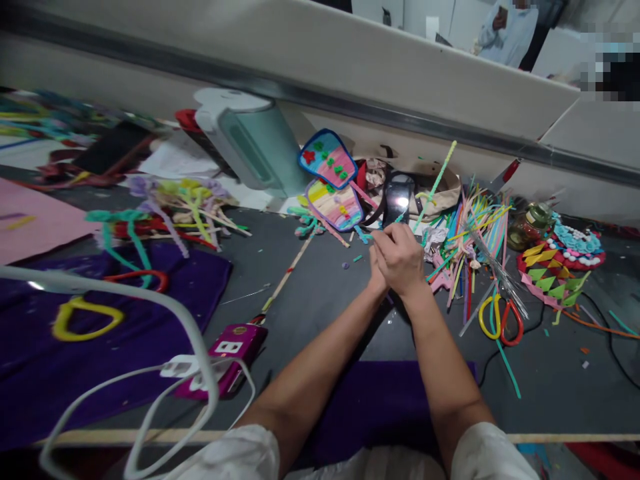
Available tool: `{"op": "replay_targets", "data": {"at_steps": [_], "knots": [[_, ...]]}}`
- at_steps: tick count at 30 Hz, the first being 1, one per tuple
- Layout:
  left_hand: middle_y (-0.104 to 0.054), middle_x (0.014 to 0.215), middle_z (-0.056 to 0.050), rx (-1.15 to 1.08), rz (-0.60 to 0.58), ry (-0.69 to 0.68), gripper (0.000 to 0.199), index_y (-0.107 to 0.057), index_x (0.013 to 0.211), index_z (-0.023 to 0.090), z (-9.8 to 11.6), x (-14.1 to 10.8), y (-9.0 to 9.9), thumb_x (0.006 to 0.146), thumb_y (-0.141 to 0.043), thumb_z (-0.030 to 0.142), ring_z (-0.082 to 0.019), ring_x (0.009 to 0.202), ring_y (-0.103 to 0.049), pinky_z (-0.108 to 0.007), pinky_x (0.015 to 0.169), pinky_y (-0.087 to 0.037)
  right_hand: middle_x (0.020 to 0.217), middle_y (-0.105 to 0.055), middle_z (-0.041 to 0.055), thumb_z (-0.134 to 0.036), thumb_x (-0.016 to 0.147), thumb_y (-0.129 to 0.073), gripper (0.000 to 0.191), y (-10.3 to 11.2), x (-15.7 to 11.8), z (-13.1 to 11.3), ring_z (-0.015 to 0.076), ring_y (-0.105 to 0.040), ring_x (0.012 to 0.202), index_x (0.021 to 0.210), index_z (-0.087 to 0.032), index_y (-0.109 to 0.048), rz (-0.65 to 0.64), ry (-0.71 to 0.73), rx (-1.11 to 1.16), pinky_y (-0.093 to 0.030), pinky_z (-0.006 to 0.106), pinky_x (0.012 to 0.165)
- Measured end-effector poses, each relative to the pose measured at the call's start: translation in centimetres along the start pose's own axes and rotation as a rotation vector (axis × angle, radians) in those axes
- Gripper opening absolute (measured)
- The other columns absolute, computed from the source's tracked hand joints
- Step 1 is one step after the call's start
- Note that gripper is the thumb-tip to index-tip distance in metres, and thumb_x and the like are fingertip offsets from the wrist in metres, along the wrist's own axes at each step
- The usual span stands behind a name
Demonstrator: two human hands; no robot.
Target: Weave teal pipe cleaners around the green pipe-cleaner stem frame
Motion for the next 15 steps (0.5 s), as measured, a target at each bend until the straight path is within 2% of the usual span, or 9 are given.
{"op": "replay_targets", "data": {"at_steps": [2,4,9,15], "knots": [[-0.05,0.058,0.003,-0.063,-0.001,0.03,0.024,-0.056,0.058,0.018,0.1,0.1,0.0,0.074,-0.073,0.013,-0.013,0.061,-0.051,-0.026,0.06,-0.042,0.084,-0.061,0.0053,-0.022,0.096,-0.052,0.023,0.2,0.1,0.3,0.0179,-0.058,0.082,0.095,-0.022,-0.075,0.049,-0.081,0.092,-0.049,0.032,0.075],[-0.06,0.064,0.002,-0.224,0.03,0.054,0.016,-0.063,0.068,0.017,0.3,0.4,-0.1,0.069,-0.078,0.02,-0.012,0.062,-0.053,-0.026,0.062,-0.044,0.085,-0.063,0.0044,-0.027,0.096,-0.054,0.021,0.6,0.2,0.8,0.0171,-0.06,0.082,0.093,-0.024,-0.075,0.125,-0.196,0.217,-0.051,0.031,0.074],[-0.071,0.073,-0.001,-0.419,-0.04,0.263,0.037,-0.071,0.085,0.017,0.4,1.1,-0.1,0.051,-0.086,0.022,-0.012,0.06,-0.061,-0.025,0.058,-0.048,0.086,-0.066,0.0033,-0.042,0.089,-0.065,0.023,1.6,0.7,2.2,0.0145,-0.062,0.07,0.084,-0.021,-0.074,0.254,-0.473,0.5,-0.054,0.029,0.064],[-0.071,0.075,-0.001,-0.484,0.0,0.42,0.034,-0.069,0.085,0.016,-0.6,1.1,0.0,0.053,-0.083,0.015,-0.012,0.064,-0.066,-0.027,0.067,-0.054,0.083,-0.065,0.0017,-0.043,0.082,-0.071,0.023,0.7,0.6,2.8,0.0124,-0.062,0.065,0.082,-0.02,-0.072,0.274,-0.576,0.665,-0.056,0.028,0.061]]}}
Point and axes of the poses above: each hand's wrist, its own x-axis towards the middle knuckle, its own y-axis out of the back of the hand, z = x × y, the point moved 1 cm from there along x, towards the middle knuckle
